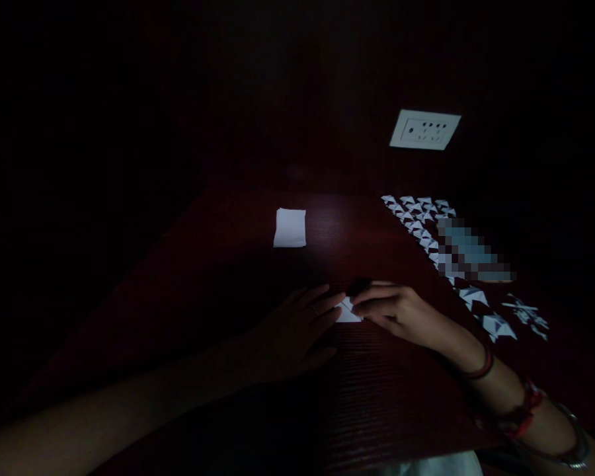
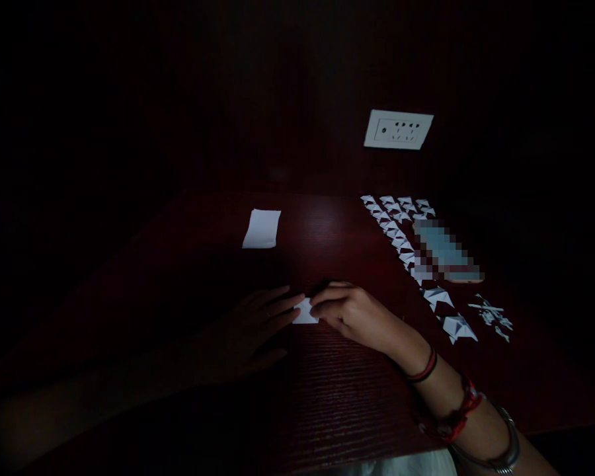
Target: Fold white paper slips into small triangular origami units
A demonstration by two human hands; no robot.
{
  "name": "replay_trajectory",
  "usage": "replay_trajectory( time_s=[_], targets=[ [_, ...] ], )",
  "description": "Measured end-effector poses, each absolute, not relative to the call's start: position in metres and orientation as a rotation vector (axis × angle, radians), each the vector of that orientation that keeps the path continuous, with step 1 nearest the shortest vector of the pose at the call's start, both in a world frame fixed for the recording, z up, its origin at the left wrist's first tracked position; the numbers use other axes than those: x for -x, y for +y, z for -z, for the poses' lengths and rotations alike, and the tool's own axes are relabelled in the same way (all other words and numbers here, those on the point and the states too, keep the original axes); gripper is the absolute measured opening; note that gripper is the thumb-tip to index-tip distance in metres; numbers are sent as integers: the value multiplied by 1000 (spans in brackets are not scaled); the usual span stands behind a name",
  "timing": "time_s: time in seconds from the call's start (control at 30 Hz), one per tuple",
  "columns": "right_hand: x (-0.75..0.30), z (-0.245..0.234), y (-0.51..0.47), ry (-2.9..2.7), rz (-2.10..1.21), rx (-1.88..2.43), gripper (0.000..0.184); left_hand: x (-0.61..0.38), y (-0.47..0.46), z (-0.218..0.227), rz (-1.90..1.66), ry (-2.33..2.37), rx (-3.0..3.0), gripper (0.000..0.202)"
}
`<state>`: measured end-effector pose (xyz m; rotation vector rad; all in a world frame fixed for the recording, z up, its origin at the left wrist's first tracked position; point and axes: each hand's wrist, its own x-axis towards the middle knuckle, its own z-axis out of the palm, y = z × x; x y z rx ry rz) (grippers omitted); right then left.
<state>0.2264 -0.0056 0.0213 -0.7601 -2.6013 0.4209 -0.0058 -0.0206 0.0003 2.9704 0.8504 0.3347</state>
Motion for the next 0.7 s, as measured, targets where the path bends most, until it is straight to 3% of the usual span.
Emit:
replay_trajectory(
  time_s=[0.7],
  targets=[
    [-225, -20, -6, -2594, -458, 806, 23, 7, -21, 0, -331, 829, -2956, 48]
  ],
)
